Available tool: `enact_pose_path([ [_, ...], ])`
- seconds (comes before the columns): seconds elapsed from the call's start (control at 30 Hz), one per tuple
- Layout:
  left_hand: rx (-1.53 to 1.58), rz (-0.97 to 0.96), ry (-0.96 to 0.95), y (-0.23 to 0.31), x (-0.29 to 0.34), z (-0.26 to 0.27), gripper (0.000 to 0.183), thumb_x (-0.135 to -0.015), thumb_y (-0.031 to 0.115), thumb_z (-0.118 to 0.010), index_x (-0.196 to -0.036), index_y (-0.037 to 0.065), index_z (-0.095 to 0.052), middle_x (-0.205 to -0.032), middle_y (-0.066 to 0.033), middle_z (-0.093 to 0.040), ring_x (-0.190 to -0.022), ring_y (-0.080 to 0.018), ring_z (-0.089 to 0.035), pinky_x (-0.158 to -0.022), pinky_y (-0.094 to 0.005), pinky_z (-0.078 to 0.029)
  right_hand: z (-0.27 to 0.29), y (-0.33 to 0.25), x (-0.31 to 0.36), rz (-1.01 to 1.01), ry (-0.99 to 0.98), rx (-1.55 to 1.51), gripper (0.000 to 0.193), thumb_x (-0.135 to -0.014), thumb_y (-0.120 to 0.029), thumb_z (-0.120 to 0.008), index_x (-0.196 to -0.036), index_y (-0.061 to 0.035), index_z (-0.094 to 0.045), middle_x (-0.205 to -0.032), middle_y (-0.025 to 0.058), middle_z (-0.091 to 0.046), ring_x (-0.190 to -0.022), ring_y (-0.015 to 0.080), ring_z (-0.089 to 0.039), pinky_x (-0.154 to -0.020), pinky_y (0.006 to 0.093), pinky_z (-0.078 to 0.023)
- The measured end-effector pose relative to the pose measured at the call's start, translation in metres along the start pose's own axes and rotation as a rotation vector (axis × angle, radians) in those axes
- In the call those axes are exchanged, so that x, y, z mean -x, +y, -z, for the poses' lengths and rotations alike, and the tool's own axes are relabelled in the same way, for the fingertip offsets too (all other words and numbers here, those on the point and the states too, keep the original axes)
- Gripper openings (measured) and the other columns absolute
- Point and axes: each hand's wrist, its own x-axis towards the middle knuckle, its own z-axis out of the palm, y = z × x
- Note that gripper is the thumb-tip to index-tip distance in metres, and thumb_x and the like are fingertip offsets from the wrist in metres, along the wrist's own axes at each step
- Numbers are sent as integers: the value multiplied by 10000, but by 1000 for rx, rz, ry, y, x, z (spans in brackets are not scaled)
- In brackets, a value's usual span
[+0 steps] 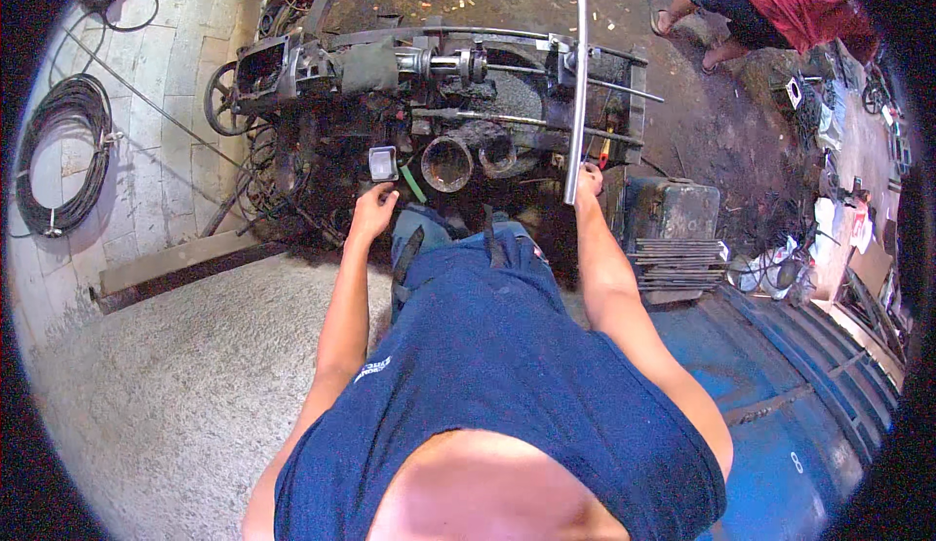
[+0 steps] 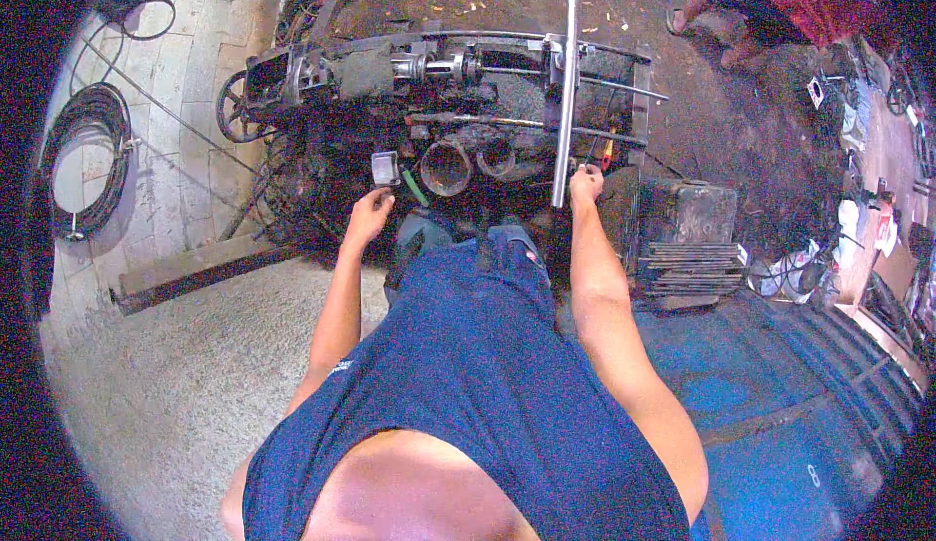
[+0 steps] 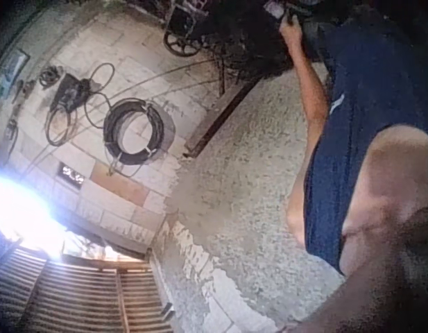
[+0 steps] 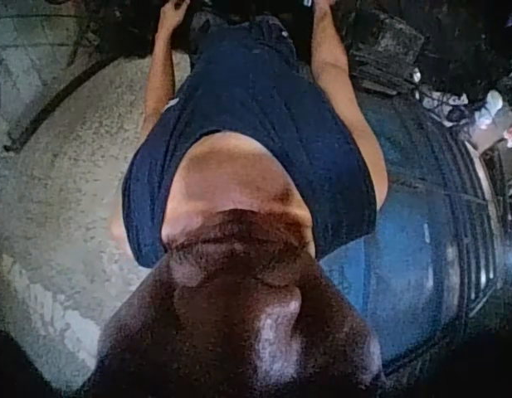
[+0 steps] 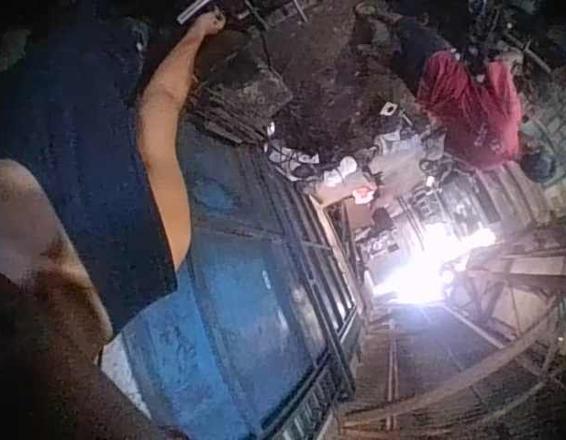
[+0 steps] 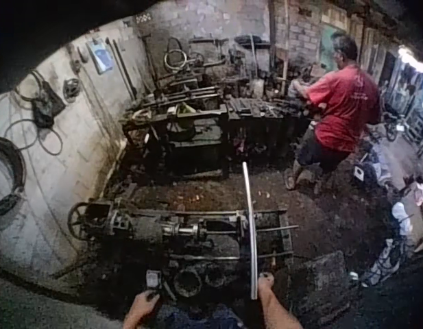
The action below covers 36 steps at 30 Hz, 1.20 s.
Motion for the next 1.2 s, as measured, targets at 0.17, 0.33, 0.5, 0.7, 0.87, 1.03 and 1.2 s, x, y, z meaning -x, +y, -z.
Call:
enact_pose_path([
  [0.17, 45, 41, -53, 4, 3, 9, 393, -877, 285, -601, -1153, 5, -613, -1070, -196, -659, -1020, -291, -636, -887, -366, -478, -9, 16, -14, 4, 48, 69, 239, -801, -240, -687, -930, -40, -675, -864, 137, -687, -814, 274, -658, -773, 381, -501],
  [0.33, 7, 36, 17, -10, 13, 18, 390, -869, 274, -613, -1143, -3, -614, -1005, -205, -665, -910, -284, -655, -824, -357, -493, -37, 60, -54, -140, 85, -260, 287, -783, -251, -732, -940, -26, -645, -803, 111, -677, -747, 231, -630, -727, 364, -501],
  [0.5, 0, -4, -37, -27, 3, 30, 387, -861, 266, -621, -1123, -20, -620, -967, -224, -669, -902, -296, -669, -809, -358, -508, -28, 56, -40, 197, 37, -200, 187, -844, -167, -626, -925, -2, -591, -735, 105, -636, -653, 201, -644, -554, 291, -522],
  [0.7, -53, -106, -76, -33, -45, 48, 391, -856, 259, -622, -1130, -21, -615, -952, -237, -663, -886, -317, -665, -795, -375, -508, -7, 37, 4, 135, 121, -109, 190, -813, -203, -699, -870, -34, -633, -715, 40, -585, -677, 161, -563, -648, 337, -473],
  [0.87, -10, -116, -83, -26, -70, 55, 377, -855, 222, -621, -1129, -36, -609, -935, -239, -665, -865, -328, -665, -779, -385, -509, -9, 55, -10, 45, -96, -487, 200, -781, -147, -707, -935, -41, -636, -727, 34, -609, -644, 147, -602, -556, 277, -502],
  [1.03, -6, -91, -127, -19, -75, 57, 374, -855, 213, -618, -1139, -30, -606, -985, -233, -661, -898, -319, -662, -801, -382, -508, -3, 27, 7, 396, 220, 203, 219, -813, -200, -696, -884, -16, -600, -705, 70, -609, -662, 205, -621, -625, 336, -492],
  [1.2, -259, -497, 236, -1, -108, 77, 351, -836, 193, -638, -1127, 0, -601, -1088, -186, -611, -1052, -347, -566, -933, -401, -440, 43, -43, 37, 313, 26, -424, 214, -824, -160, -668, -958, -7, -604, -790, 79, -633, -701, 170, -610, -684, 305, -491],
])
